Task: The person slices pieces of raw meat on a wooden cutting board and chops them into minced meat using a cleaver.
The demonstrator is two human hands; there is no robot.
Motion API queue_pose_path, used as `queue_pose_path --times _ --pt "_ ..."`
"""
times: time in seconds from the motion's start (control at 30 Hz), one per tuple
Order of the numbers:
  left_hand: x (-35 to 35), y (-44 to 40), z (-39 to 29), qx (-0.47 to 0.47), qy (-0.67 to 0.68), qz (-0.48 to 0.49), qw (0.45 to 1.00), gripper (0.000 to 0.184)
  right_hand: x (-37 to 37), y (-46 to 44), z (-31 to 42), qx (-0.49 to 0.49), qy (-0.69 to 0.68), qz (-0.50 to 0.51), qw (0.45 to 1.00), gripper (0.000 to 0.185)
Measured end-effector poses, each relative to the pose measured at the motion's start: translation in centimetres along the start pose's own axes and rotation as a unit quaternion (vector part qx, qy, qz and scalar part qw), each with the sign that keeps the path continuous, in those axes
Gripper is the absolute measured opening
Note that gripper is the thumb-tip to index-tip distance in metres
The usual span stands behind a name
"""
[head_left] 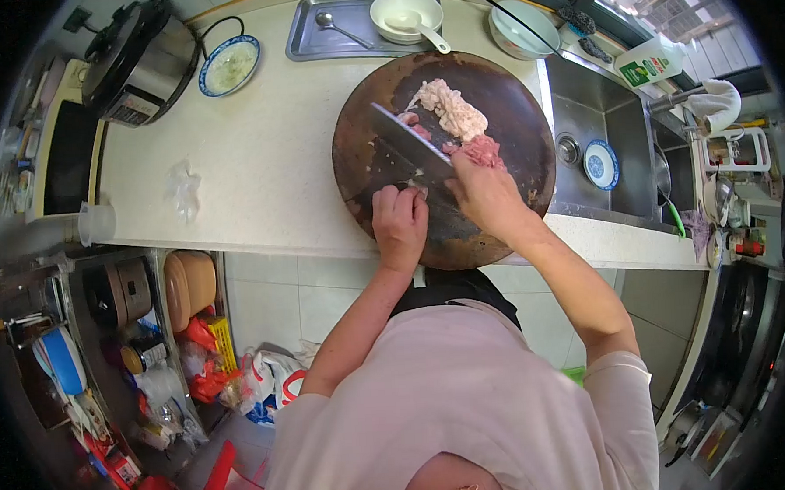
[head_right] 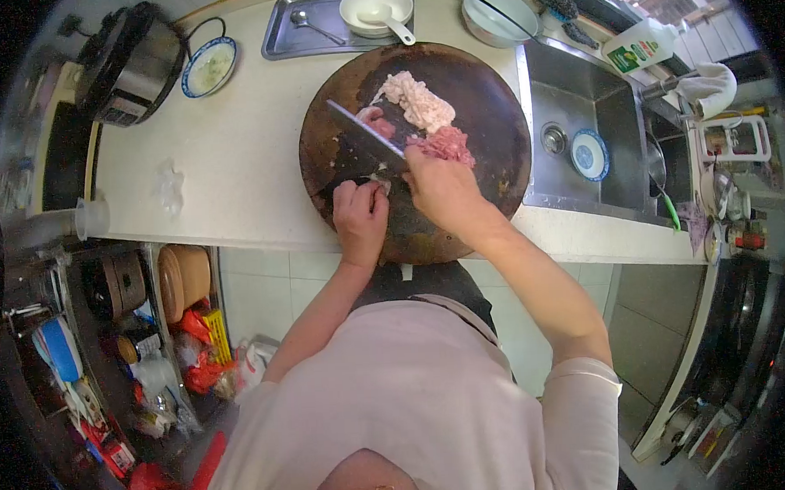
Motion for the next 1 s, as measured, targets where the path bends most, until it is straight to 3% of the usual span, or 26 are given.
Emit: queue_pose_path --times 0.07,0.2,0.3,0.43,0.57,0.67,1.0 --pt "0.0 0.2 -0.1 -0.013 0.001 -0.002 1.000 0.010 -0.2 0.7 -0.9 0.019 -0.026 0.019 0.999 0.027" --pt "-0.1 0.6 -0.4 0.013 -0.054 -0.019 0.998 0.010 -0.5 3.1 -1.4 -0.071 -0.059 -0.021 0.995 0.020" --pt "0.1 0.5 -0.6 0.026 -0.081 -0.028 0.996 0.012 -0.1 3.6 -3.2 -0.022 -0.012 0.109 0.994 0.020" --pt "0.4 1.0 -0.5 -0.003 -0.092 -0.014 0.996 0.016 -0.2 4.7 -2.6 -0.121 0.002 -0.054 0.991 0.018" --pt "0.3 1.0 -0.8 0.020 -0.042 -0.010 0.999 0.025 0.1 6.1 -1.3 -0.172 0.043 -0.052 0.983 0.022" --pt "0.1 1.1 -1.1 -0.005 -0.077 -0.014 0.997 0.027 0.5 6.8 -1.8 -0.168 0.055 -0.044 0.983 0.023" --pt "-0.1 0.6 -0.6 0.014 -0.105 -0.029 0.994 0.019 -0.6 5.3 -0.8 -0.169 0.072 -0.006 0.983 0.023"
Point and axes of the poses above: each hand's wrist, its own y-axis away from the middle knuckle, its own x-axis out of the palm, z = x × y, the point moved 4 cm from there along -y, towards the middle knuckle, and after that the axes turned 9 degrees about y, right-handed, at the moved point
